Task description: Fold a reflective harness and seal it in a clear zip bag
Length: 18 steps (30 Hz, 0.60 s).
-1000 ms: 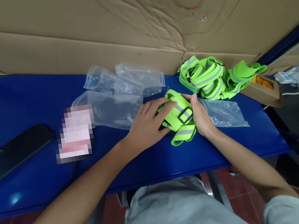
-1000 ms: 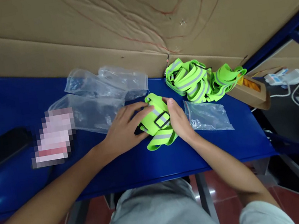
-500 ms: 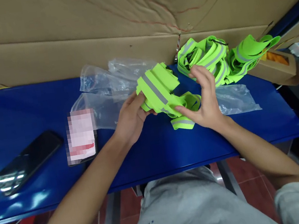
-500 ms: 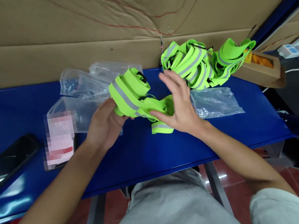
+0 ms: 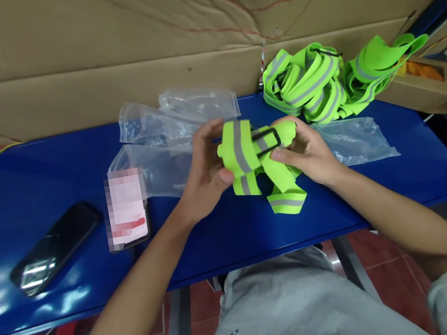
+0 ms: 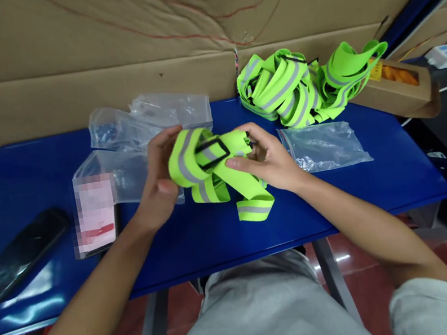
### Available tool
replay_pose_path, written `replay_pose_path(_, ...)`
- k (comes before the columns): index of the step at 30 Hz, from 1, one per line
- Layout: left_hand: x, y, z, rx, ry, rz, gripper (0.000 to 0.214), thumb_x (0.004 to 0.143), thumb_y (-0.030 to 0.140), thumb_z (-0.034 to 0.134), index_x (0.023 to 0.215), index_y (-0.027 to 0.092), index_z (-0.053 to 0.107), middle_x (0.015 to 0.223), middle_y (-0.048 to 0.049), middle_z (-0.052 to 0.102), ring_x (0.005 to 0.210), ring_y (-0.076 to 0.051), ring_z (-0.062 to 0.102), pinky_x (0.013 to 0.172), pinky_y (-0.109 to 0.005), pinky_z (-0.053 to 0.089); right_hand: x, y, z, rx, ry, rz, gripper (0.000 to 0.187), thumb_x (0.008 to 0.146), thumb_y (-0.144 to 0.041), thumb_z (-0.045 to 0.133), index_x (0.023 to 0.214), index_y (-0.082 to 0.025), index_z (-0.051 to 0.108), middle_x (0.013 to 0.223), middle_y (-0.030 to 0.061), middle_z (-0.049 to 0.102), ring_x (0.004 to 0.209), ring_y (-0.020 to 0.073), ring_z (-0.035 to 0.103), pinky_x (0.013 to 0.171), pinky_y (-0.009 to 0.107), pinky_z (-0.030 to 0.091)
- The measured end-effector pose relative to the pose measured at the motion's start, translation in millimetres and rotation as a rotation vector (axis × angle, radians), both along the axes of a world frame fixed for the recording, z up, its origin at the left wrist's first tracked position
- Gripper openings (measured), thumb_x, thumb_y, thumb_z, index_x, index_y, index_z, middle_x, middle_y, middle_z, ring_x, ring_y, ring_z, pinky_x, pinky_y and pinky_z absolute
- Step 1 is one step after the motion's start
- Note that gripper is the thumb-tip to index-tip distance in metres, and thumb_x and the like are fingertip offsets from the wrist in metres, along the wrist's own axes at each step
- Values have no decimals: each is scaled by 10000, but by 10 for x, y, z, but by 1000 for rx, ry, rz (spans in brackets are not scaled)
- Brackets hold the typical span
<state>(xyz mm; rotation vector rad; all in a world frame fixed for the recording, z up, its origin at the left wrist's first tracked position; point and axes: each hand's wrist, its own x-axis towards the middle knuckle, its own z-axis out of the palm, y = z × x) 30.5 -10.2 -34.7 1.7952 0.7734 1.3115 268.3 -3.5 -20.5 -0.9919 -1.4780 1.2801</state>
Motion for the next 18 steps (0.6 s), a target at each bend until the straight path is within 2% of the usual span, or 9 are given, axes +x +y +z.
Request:
replay_pose_path(2,-25,26,22,46,33,-84,912,815,758,752,1548,331,417,1627,-95,439,1515,-319,435,1227,-459,441,-9,14,-41,-15,30,8,478,803,-603,833,1077,-268,631,1079,20,706,982,217,703,885,365,605)
replay_pose_path(4,-35,45,29,-25,54,-62,859,814,645,834,1515,316,464,1594,-98,497,1471,-316,499,1207,-453,465,-6,26,-92,50,10,24,541,819,-564,832,1222,-276,613,1235,47,691,1054,226,701,917,370,604)
replay_pose_path(7,-10,58,12,-217,-31,72,644,879,595,794,1382,250,586,1427,-104,647,1330,-285,620,1099,-400,544,13,27,-135,235,-73,46,766,881,-498,787,1530,-312,425,1556,91,522,1176,238,674,937,373,599)
replay_pose_path(9,18,71,-5,-406,-155,142,565,928,626,715,1317,224,633,1338,-111,699,1227,-276,680,986,-377,597,34,16,-128,377,-171,33,746,954,-456,701,1600,-322,352,1666,94,404,1312,263,616,977,393,585)
replay_pose_path(10,30,81,-11,-514,-224,163,544,956,637,667,1302,217,647,1297,-115,717,1168,-273,707,921,-371,617,46,9,-117,457,-242,35,672,983,-417,656,1590,-315,387,1681,89,389,1380,279,573,1010,414,570)
replay_pose_path(12,42,110,-18,-698,-333,177,531,991,646,591,1286,211,665,1232,-115,745,1054,-268,745,808,-365,636,70,-5,-94,640,-400,62,461,1006,-326,582,1465,-300,566,1613,76,501,1403,293,563,1060,462,531)
replay_pose_path(15,45,143,-17,-798,-402,173,516,997,644,562,1253,214,684,1184,-97,770,980,-260,759,770,-367,642,89,-28,-73,815,-528,85,266,998,-256,543,1170,-293,743,1153,40,784,1033,252,736,995,469,521)
replay_pose_path(17,57,139,-13,-801,-395,158,501,993,642,560,1218,216,697,1147,-91,783,985,-268,762,802,-386,646,95,-38,-54,826,-524,-42,241,1014,-279,571,1183,-295,742,958,14,798,831,216,736,948,453,523)
replay_pose_path(18,68,128,-13,-800,-368,135,498,991,644,563,1198,214,705,1123,-92,787,1003,-277,763,831,-401,647,98,-39,-39,821,-530,-118,265,1016,-321,606,1254,-297,720,1012,27,798,867,227,743,965,461,519)
